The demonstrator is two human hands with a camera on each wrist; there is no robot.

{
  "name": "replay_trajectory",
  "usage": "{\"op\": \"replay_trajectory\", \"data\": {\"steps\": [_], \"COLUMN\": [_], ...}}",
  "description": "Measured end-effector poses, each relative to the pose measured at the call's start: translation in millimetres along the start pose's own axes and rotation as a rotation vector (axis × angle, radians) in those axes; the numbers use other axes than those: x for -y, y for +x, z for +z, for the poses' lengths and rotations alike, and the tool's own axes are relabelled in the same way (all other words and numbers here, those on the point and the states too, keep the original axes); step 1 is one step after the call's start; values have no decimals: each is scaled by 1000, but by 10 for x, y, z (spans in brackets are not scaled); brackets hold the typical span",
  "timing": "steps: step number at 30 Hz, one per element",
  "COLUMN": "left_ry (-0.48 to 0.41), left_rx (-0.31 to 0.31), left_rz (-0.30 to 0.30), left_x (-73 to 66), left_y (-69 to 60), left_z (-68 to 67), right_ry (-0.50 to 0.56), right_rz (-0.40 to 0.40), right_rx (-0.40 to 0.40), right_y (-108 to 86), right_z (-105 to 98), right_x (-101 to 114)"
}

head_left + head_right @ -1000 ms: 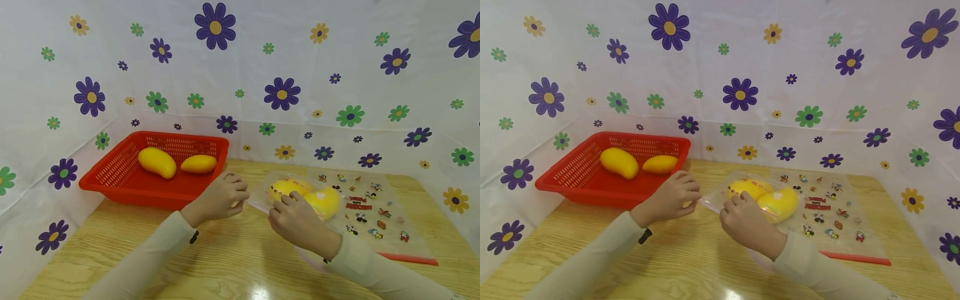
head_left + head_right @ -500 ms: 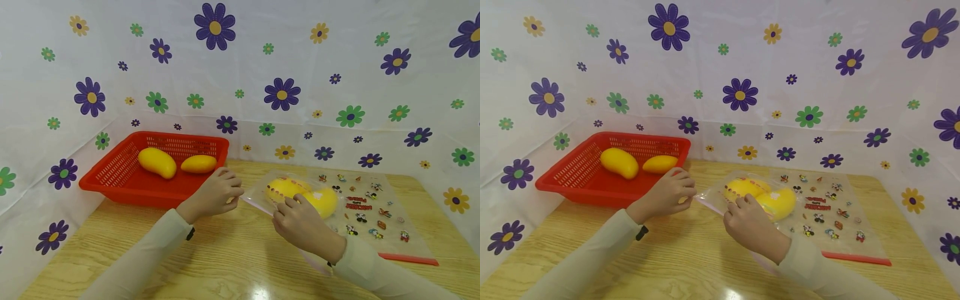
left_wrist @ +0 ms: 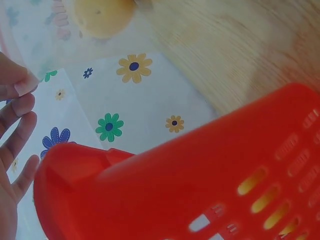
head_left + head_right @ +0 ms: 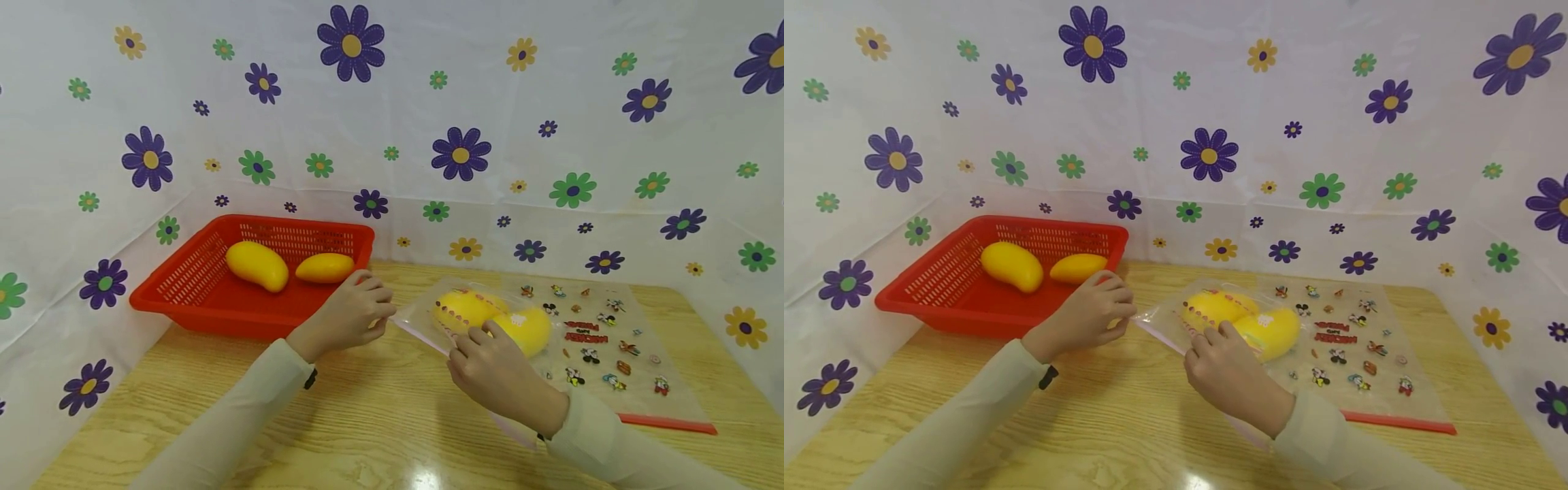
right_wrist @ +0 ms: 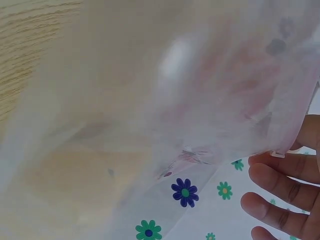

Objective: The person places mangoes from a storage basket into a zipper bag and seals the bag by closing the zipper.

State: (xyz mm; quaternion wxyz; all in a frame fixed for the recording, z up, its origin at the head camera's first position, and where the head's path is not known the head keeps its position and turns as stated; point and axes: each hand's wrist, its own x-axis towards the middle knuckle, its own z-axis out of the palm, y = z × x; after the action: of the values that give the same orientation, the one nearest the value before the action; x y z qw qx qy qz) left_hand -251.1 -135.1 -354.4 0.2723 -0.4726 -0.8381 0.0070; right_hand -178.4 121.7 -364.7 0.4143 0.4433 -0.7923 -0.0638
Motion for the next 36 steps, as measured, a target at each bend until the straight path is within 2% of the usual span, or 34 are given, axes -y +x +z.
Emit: {"op": "replay_trajectory", "data": {"steps": [13,21,29,36], "left_ry": [0,-2,4,49], "left_rx": [30,51,52,50], "left_rz": [-22,-52,-47,-37], "left_x": [100,110,143,153], "left_y": [-51,-68,-81,-93], "left_z": [3,-13,3,4], "right_ry": [7,4,-5,27], "right_rz": [-3,-15,-23,-6], "right_rx": [-14,-25,-32,-4], "right_y": [-36,-69,-82,-117], "right_z": [-55,-78,-123,-150], "right_x": [40,53,61,63]}}
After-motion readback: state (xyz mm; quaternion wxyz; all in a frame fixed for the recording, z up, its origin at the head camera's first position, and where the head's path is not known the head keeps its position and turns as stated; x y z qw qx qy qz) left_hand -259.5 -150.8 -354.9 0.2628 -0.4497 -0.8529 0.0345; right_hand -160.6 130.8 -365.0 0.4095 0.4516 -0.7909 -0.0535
